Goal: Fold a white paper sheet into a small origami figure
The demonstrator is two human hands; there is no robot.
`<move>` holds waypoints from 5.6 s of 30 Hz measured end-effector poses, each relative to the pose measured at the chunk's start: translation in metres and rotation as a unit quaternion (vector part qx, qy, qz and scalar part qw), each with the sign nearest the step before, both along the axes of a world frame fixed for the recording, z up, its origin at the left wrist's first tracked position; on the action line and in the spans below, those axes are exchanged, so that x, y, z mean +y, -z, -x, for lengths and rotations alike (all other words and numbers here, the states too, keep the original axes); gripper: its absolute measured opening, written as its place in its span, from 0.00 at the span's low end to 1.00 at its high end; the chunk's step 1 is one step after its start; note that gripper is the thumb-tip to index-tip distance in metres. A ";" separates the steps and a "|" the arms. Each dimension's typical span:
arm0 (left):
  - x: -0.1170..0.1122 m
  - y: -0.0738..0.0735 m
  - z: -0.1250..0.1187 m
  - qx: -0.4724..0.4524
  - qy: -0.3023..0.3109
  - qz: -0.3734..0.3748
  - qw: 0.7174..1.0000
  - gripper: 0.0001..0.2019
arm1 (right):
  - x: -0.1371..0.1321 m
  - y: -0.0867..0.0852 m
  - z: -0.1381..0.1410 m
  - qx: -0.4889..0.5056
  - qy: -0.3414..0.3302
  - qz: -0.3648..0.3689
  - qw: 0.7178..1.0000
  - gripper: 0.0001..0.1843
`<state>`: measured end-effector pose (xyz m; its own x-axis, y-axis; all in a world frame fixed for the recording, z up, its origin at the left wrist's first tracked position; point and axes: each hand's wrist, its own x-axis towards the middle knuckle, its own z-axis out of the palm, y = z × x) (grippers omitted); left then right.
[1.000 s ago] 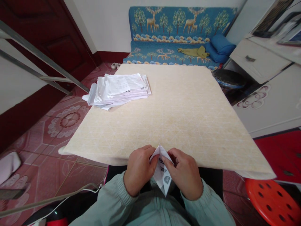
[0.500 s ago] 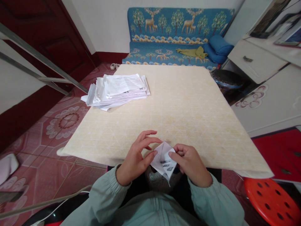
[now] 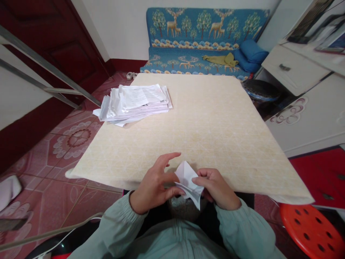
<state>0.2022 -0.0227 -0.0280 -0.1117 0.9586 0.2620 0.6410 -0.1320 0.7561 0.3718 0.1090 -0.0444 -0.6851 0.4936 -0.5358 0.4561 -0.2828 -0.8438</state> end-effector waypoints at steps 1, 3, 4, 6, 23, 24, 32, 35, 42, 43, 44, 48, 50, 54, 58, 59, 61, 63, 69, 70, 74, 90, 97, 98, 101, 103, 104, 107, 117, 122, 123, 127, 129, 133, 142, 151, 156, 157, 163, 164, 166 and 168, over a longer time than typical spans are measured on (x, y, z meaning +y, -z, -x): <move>0.002 0.001 0.001 0.000 -0.006 -0.011 1.000 0.07 | 0.001 0.002 0.000 0.000 -0.010 0.014 1.000 0.12; 0.005 0.003 0.004 -0.035 -0.003 -0.019 0.999 0.05 | 0.004 0.005 0.000 0.004 -0.026 0.022 0.999 0.15; 0.007 0.005 0.005 -0.066 0.000 -0.015 0.998 0.05 | 0.005 0.005 0.000 0.009 -0.026 0.008 1.000 0.18; 0.011 0.008 0.007 -0.131 0.002 0.001 0.991 0.05 | 0.006 0.006 0.000 0.024 -0.008 -0.043 0.999 0.21; 0.018 0.019 -0.004 -0.339 -0.055 0.046 0.938 0.07 | -0.010 0.008 0.007 0.182 0.074 -0.137 0.971 0.10; 0.018 0.019 -0.006 -0.357 -0.064 0.052 0.930 0.07 | -0.010 0.009 0.008 0.169 0.080 -0.154 0.970 0.10; 0.019 0.018 -0.011 -0.391 -0.109 0.096 0.909 0.12 | -0.013 0.008 0.006 0.123 0.014 -0.267 0.956 0.07; 0.018 0.018 -0.009 -0.410 -0.095 0.090 0.903 0.13 | -0.014 0.002 0.005 0.121 -0.007 -0.266 0.956 0.06; 0.015 0.018 -0.012 -0.428 -0.068 0.086 0.897 0.13 | -0.018 -0.008 0.005 0.178 0.015 -0.226 0.958 0.08; 0.015 0.017 -0.012 -0.433 -0.066 0.087 0.895 0.12 | -0.019 -0.009 0.005 0.179 0.022 -0.235 0.955 0.08; 0.015 0.017 -0.012 -0.438 -0.064 0.089 0.892 0.11 | -0.020 -0.009 0.006 0.180 0.030 -0.246 0.952 0.08; 0.013 0.018 -0.014 -0.466 -0.050 0.099 0.878 0.11 | -0.023 -0.010 0.009 0.186 0.058 -0.263 0.945 0.08; 0.012 0.019 -0.014 -0.487 -0.034 0.105 0.867 0.11 | -0.022 -0.010 0.009 0.182 0.053 -0.245 0.951 0.10; 0.012 0.020 -0.015 -0.500 -0.022 0.106 0.859 0.12 | -0.020 -0.010 0.008 0.172 0.037 -0.227 0.958 0.11; 0.013 0.016 -0.016 -0.439 -0.045 0.101 0.891 0.12 | -0.020 -0.012 0.007 0.165 0.034 -0.281 0.945 0.07; 0.013 0.015 -0.017 -0.419 -0.050 0.098 0.901 0.12 | -0.021 -0.012 0.007 0.164 0.033 -0.292 0.942 0.06; 0.012 0.012 -0.018 -0.382 -0.055 0.094 0.918 0.12 | -0.022 -0.012 0.007 0.165 0.033 -0.308 0.936 0.06; 0.011 0.011 -0.019 -0.352 -0.055 0.090 0.930 0.12 | -0.024 -0.012 0.007 0.159 0.040 -0.333 0.928 0.06; 0.009 0.012 -0.022 -0.252 -0.119 0.051 0.959 0.09 | -0.026 -0.012 0.007 0.124 0.042 -0.419 0.898 0.06; 0.009 0.012 -0.023 -0.260 -0.118 0.050 0.957 0.08 | -0.026 -0.013 0.007 0.124 0.032 -0.414 0.901 0.07; 0.009 0.010 -0.025 -0.326 -0.094 0.094 0.936 0.11 | -0.026 -0.013 0.007 0.116 0.005 -0.409 0.905 0.08; 0.004 0.011 -0.033 -0.346 -0.118 0.109 0.924 0.11 | -0.025 -0.014 0.003 0.108 -0.016 -0.399 0.911 0.05; 0.005 0.011 -0.035 -0.348 -0.131 0.135 0.918 0.12 | -0.024 -0.018 0.004 0.095 -0.055 -0.393 0.913 0.06; 0.005 0.011 -0.035 -0.345 -0.140 0.133 0.919 0.12 | -0.025 -0.019 0.003 0.098 -0.061 -0.380 0.918 0.06; 0.007 0.012 -0.031 -0.304 -0.171 0.108 0.931 0.11 | -0.022 -0.020 0.000 0.135 -0.077 -0.302 0.941 0.08; 0.008 0.010 -0.029 -0.263 -0.190 0.080 0.943 0.10 | -0.020 -0.019 -0.002 0.166 -0.080 -0.249 0.951 0.08; 0.009 0.009 -0.029 -0.246 -0.196 0.068 0.947 0.09 | -0.018 -0.019 -0.002 0.173 -0.077 -0.237 0.953 0.08; 0.013 0.008 -0.028 -0.229 -0.207 0.052 0.950 0.08 | -0.016 -0.014 0.000 0.152 -0.047 -0.245 0.957 0.05; 0.015 -0.003 -0.010 -0.292 -0.102 0.100 0.946 0.10 | -0.006 -0.022 0.004 0.165 0.024 -0.289 0.943 0.06; 0.044 -0.011 0.012 -0.253 -0.058 0.058 0.964 0.09 | 0.022 -0.035 0.020 0.158 -0.009 -0.280 0.947 0.09; 0.053 -0.008 0.019 -0.254 -0.037 0.061 0.965 0.09 | 0.031 -0.032 0.026 0.158 -0.016 -0.272 0.949 0.09; 0.094 0.016 0.046 -0.267 0.033 0.096 0.958 0.11 | 0.066 -0.003 0.050 0.155 -0.032 -0.265 0.951 0.12; 0.109 0.031 0.056 -0.256 0.058 0.109 0.959 0.11 | 0.079 0.015 0.058 0.142 -0.040 -0.275 0.950 0.12; 0.120 0.054 0.067 -0.137 0.060 0.106 0.983 0.09 | 0.088 0.037 0.063 0.083 -0.050 -0.361 0.928 0.11; 0.111 0.061 0.068 0.007 0.027 -0.004 1.000 0.04 | 0.074 0.042 0.061 0.126 -0.025 -0.461 0.878 0.04; 0.104 0.062 0.065 0.096 0.103 -0.105 0.984 0.09 | 0.074 0.043 0.051 0.187 -0.083 -0.559 0.803 0.16; 0.097 0.060 0.060 0.202 0.103 -0.129 0.965 0.13 | 0.070 0.042 0.047 0.183 -0.112 -0.626 0.750 0.13; 0.096 0.059 0.059 0.223 0.106 -0.130 0.960 0.13 | 0.069 0.042 0.046 0.183 -0.114 -0.635 0.742 0.13; 0.090 0.060 0.058 0.203 0.111 -0.130 0.964 0.12 | 0.067 0.046 0.042 0.175 -0.096 -0.627 0.753 0.13; 0.089 0.061 0.058 0.182 0.105 -0.128 0.969 0.11 | 0.067 0.046 0.041 0.170 -0.084 -0.617 0.764 0.12; 0.089 0.063 0.059 0.146 0.095 -0.116 0.978 0.10 | 0.070 0.046 0.041 0.159 -0.064 -0.589 0.790 0.10; 0.089 0.064 0.060 0.125 0.089 -0.097 0.983 0.09 | 0.074 0.046 0.040 0.149 -0.059 -0.554 0.817 0.08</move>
<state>0.1422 0.0665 -0.0921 0.1456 0.8860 0.4402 0.7574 -0.3861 0.5265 0.3314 0.1834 -0.0904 -0.7818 0.4838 0.3933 0.1532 0.7606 -0.6309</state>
